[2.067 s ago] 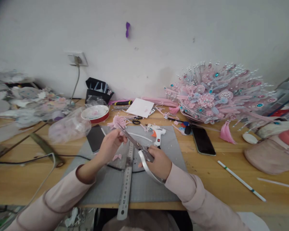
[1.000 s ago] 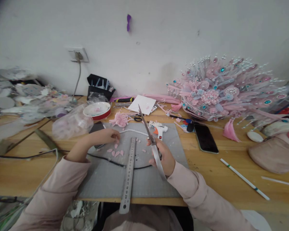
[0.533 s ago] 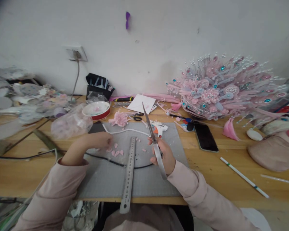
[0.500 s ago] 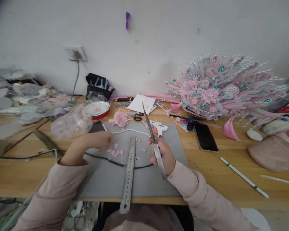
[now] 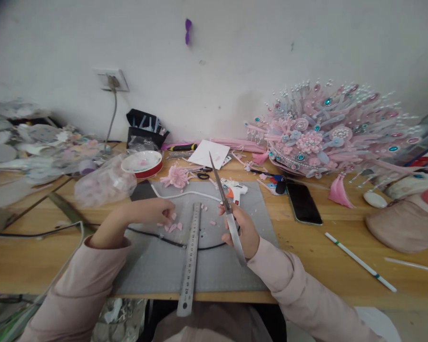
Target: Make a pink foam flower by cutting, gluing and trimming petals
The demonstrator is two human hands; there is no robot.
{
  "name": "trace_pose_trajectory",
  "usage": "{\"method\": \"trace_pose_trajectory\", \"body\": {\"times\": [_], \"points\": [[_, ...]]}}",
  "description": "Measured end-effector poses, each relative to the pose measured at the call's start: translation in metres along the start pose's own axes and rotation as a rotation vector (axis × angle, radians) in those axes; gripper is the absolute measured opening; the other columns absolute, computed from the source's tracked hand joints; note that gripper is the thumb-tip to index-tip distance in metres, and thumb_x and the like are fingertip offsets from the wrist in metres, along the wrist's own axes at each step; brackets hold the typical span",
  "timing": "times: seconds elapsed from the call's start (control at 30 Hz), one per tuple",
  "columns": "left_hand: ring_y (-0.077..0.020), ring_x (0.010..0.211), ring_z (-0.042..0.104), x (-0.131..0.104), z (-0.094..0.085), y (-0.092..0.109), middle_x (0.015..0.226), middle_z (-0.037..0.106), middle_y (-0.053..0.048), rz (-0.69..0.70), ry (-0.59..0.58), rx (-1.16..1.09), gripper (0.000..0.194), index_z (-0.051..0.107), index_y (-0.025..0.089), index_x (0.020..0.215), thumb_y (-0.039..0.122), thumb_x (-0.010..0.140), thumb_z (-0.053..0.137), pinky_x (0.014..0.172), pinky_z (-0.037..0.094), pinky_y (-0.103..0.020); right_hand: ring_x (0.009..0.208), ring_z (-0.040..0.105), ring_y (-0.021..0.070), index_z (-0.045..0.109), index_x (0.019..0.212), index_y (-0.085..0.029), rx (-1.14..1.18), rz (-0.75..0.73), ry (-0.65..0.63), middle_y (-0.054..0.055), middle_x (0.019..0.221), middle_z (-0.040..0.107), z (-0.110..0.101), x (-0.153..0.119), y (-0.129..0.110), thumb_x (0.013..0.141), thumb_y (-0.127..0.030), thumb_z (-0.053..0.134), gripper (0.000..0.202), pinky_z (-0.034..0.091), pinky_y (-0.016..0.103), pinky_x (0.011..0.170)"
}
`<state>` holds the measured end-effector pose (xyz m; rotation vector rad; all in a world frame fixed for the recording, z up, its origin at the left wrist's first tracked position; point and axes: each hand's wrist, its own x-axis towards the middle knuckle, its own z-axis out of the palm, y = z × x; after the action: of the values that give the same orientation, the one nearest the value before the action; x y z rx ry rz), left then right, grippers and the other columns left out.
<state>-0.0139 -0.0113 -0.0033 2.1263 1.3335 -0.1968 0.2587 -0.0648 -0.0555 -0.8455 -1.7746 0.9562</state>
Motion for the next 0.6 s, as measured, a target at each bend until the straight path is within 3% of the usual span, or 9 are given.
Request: {"method": "trace_pose_trajectory", "body": {"times": [0.13,0.6], "points": [[-0.0142,0.054,0.046,-0.0019,0.0017,0.0039,0.053,0.054,0.002,0.035,-0.068,-0.004,0.005,0.057,0.017,0.054,0.013,0.054,0.059,0.051,0.030,-0.025,0.055,0.044,0.0126,0.048,0.115,-0.020,0.003,-0.002,-0.004,0.008,0.092,0.053,-0.0003,0.0005,-0.0009,0.063,-0.080,0.040,0.079,0.043,0.033,0.058],[-0.0146,0.054,0.053,0.0027,0.0027,0.0114,0.056,0.060,0.002,0.062,-0.068,-0.116,0.004,0.051,0.019,0.059,0.022,0.062,0.053,0.048,0.032,-0.023,0.055,0.045,0.0125,0.048,0.116,-0.021,-0.035,-0.049,0.011,0.007,0.090,0.053,-0.0015,0.0014,-0.0058,0.065,-0.079,0.038,0.078,0.043,0.031,0.054]]}}
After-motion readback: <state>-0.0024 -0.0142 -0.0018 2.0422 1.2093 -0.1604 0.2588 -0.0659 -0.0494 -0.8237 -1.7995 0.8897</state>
